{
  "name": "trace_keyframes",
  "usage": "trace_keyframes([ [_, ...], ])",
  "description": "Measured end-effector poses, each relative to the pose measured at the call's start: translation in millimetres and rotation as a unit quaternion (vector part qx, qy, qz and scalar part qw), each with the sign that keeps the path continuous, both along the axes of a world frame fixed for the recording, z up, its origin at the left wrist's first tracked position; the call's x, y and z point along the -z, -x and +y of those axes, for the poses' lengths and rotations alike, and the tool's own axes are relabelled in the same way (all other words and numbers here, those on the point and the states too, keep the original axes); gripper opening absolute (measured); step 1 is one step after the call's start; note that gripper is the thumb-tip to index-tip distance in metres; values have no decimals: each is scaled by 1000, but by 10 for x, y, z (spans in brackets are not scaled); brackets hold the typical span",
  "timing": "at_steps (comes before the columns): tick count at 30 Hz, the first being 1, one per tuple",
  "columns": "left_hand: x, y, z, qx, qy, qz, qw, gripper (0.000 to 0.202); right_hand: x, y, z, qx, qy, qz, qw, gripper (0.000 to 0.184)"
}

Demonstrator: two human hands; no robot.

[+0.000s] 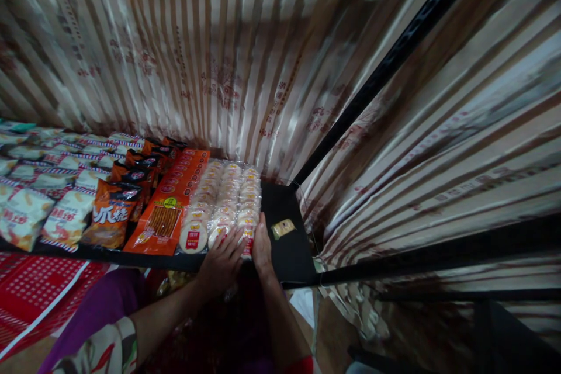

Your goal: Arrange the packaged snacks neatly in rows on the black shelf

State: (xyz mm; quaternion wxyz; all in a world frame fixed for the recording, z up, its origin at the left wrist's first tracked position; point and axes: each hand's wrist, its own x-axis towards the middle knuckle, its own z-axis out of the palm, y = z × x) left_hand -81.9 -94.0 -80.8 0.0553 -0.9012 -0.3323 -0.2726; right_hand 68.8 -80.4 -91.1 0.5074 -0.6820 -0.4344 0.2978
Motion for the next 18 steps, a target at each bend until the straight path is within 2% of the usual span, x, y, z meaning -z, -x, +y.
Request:
trace_keyframes([
  [8, -24, 12, 2, 1, 13, 11, 1000, 43, 60, 26, 27, 7, 9, -23, 1000, 79],
  [14, 9, 10, 14, -3, 21, 11, 1000, 43, 7, 76, 27, 8, 22, -28, 999, 90],
  [18, 22, 11, 7, -2, 25, 4, 1000, 44, -14, 78, 14, 11, 7, -16, 1000, 83],
])
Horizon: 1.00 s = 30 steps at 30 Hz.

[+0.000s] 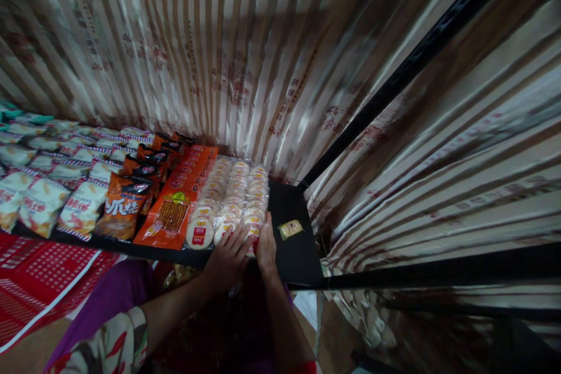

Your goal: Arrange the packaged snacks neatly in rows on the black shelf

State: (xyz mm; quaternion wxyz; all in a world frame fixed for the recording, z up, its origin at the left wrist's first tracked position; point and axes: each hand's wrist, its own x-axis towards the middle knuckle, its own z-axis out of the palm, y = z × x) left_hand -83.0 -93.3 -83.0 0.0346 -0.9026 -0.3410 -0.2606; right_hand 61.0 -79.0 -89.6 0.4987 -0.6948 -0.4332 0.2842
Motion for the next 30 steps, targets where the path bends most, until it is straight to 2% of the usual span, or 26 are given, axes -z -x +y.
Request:
trace_keyframes([
  [4, -19, 57, 1, -19, -3, -18, 1000, 45, 11, -42, -29, -5, -22, 6, 1000, 74],
  [12, -151, 309, 104, -68, 1, -30, 997, 48, 15, -199, 110, 6, -12, -22, 1000, 77],
  [19, -80, 256, 122, -74, 10, -14, 997, 61, -90, -279, 324, -26, -10, -1, 1000, 80],
  [24, -57, 233, 125, -76, 8, -9, 997, 58, -27, -226, 361, -43, -10, 26, 999, 78],
  [30, -49, 239, 129, -76, 19, -16, 997, 57, 32, -170, 373, -26, -18, -11, 999, 74],
])
